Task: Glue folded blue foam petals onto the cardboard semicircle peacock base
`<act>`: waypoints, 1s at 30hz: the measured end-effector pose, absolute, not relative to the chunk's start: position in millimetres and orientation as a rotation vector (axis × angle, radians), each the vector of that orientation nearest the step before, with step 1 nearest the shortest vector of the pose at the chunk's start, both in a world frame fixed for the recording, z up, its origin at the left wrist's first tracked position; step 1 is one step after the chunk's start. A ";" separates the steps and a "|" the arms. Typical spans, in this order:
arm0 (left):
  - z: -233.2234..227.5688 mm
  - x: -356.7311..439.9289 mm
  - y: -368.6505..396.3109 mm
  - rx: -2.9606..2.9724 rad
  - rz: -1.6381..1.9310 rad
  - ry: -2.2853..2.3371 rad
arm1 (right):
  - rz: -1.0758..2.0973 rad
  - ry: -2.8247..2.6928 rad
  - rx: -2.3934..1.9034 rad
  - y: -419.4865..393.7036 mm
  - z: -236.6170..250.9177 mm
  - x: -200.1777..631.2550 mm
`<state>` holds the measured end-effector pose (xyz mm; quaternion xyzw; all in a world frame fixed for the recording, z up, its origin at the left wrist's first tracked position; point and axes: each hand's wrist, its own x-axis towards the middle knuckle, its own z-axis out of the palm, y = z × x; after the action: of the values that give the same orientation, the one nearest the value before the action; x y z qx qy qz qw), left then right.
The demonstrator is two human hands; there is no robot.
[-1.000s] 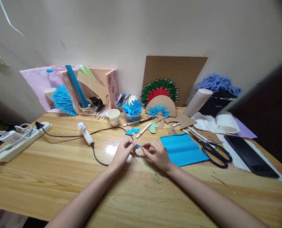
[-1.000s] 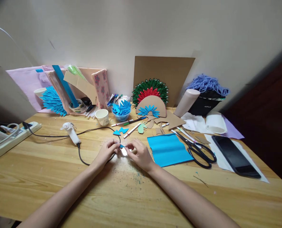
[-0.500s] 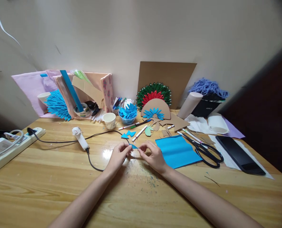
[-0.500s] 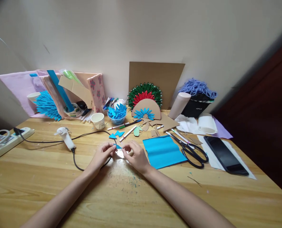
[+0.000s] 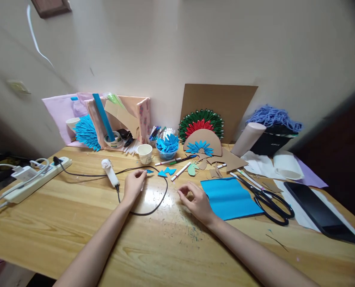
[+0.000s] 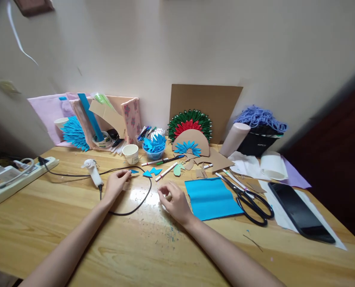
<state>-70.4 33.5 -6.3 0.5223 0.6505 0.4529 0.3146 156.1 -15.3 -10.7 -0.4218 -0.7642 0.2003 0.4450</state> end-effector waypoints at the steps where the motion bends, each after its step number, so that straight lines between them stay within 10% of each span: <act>1: -8.5 -75.8 36.1 1.460 1.184 1.788 | 0.500 -1.898 -1.044 -15.3 -11.2 156.3; 30: -10.5 -44.8 22.9 2.238 0.913 1.390 | 0.512 -1.936 -1.038 -15.5 -10.7 155.7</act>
<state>-44.8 22.9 -10.5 0.7901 0.4909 0.3222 0.1759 155.7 -15.5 -10.7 -0.4157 -0.7753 0.2053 0.4289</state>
